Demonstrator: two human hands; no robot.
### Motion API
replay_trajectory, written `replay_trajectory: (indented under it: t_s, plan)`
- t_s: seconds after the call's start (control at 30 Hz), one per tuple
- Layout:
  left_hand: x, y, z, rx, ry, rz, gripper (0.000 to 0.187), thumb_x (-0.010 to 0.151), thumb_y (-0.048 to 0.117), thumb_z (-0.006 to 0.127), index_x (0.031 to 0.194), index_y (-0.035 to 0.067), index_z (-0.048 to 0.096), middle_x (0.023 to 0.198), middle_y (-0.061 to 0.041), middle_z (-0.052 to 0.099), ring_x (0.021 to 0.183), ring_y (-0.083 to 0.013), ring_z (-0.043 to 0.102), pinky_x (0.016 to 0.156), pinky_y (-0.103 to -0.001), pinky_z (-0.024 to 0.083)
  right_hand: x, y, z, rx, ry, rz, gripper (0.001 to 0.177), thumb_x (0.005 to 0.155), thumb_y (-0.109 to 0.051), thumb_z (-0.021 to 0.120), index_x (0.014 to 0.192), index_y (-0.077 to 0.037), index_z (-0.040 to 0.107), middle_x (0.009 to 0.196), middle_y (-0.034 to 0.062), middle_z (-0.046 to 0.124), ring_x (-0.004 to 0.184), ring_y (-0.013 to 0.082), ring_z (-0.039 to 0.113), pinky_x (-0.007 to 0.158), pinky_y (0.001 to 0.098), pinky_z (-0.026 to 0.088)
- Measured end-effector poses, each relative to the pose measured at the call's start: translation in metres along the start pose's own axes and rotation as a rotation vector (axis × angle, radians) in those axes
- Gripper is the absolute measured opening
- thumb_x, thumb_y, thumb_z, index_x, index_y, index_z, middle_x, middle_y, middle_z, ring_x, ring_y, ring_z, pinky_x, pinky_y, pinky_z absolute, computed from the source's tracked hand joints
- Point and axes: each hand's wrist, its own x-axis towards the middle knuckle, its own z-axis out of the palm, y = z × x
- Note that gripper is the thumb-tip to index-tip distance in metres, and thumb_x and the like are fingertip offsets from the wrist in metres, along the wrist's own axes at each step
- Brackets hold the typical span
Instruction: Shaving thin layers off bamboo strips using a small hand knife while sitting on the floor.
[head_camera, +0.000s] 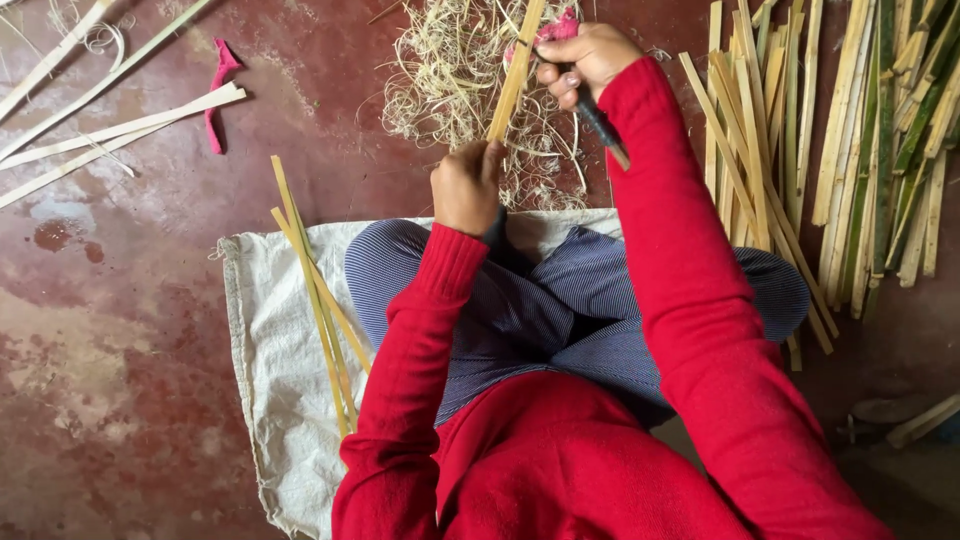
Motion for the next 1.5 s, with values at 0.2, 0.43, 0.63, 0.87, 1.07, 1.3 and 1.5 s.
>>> replay_trajectory:
  t_s: [0.2, 0.43, 0.63, 0.87, 1.07, 1.3, 1.5]
  plan:
    - [-0.016, -0.018, -0.009, -0.043, -0.060, -0.026, 0.015, 0.096, 0.007, 0.065, 0.091, -0.003, 0.076, 0.069, -0.012, 0.075, 0.043, -0.0106, 0.056, 0.036, -0.022, 0.044, 0.003, 0.004, -0.004, -0.042, 0.054, 0.001, 0.011, 0.104, -0.004, 0.054, 0.113, -0.006, 0.050, 0.071, 0.0021, 0.058, 0.044, 0.0054, 0.044, 0.036, 0.0203, 0.039]
    - [-0.044, -0.043, -0.020, 0.021, -0.237, -0.229, 0.023, 0.100, 0.018, 0.061, 0.086, 0.004, 0.072, 0.063, -0.003, 0.065, 0.047, -0.0111, 0.051, 0.045, -0.026, 0.042, 0.001, 0.022, 0.002, -0.201, 0.164, 0.053, 0.009, 0.104, -0.006, 0.056, 0.113, -0.007, 0.054, 0.072, 0.0031, 0.061, 0.043, 0.0048, 0.045, 0.035, 0.0195, 0.040]
    - [-0.049, -0.038, -0.032, -0.025, -0.283, -0.198, 0.022, 0.100, 0.014, 0.061, 0.087, 0.002, 0.074, 0.061, -0.003, 0.063, 0.045, -0.0107, 0.050, 0.042, -0.024, 0.041, 0.006, 0.023, -0.012, -0.131, 0.184, 0.036, 0.011, 0.104, -0.003, 0.055, 0.113, -0.009, 0.056, 0.073, 0.0033, 0.060, 0.045, 0.0061, 0.046, 0.035, 0.0196, 0.042]
    - [-0.016, -0.032, -0.037, -0.040, -0.574, -0.548, 0.015, 0.099, 0.010, 0.063, 0.111, 0.001, 0.064, 0.076, -0.008, 0.068, 0.046, -0.0102, 0.058, 0.040, -0.023, 0.053, -0.013, -0.012, -0.044, -0.176, 0.326, -0.075, 0.005, 0.109, -0.011, 0.052, 0.113, -0.011, 0.056, 0.082, 0.0002, 0.062, 0.047, -0.0002, 0.042, 0.040, 0.0151, 0.043]
    - [0.076, -0.003, 0.027, -0.453, -0.440, -0.508, 0.040, 0.096, 0.014, 0.062, 0.131, -0.003, 0.063, 0.113, -0.020, 0.075, 0.053, -0.0094, 0.065, 0.044, -0.016, 0.057, -0.023, -0.026, -0.008, -0.176, 0.361, -0.145, 0.010, 0.106, -0.009, 0.057, 0.115, -0.007, 0.060, 0.077, 0.0012, 0.063, 0.046, 0.0001, 0.046, 0.042, 0.0148, 0.045]
    - [0.092, -0.025, 0.058, -0.512, -0.348, -0.387, 0.016, 0.098, 0.000, 0.060, 0.111, -0.005, 0.067, 0.079, -0.012, 0.070, 0.052, -0.0128, 0.069, 0.044, -0.019, 0.062, -0.031, -0.001, 0.021, -0.172, 0.170, -0.066, 0.016, 0.104, -0.006, 0.055, 0.120, -0.007, 0.059, 0.071, 0.0013, 0.059, 0.043, 0.0032, 0.044, 0.035, 0.0184, 0.040]
    - [0.083, -0.021, 0.047, -0.667, -0.163, -0.460, 0.022, 0.092, -0.003, 0.062, 0.112, -0.010, 0.067, 0.073, -0.011, 0.067, 0.047, -0.0113, 0.055, 0.039, -0.022, 0.047, -0.024, 0.016, 0.028, -0.110, 0.011, -0.028, 0.021, 0.102, -0.004, 0.056, 0.123, -0.009, 0.056, 0.070, 0.0020, 0.058, 0.044, 0.0030, 0.043, 0.035, 0.0186, 0.037]
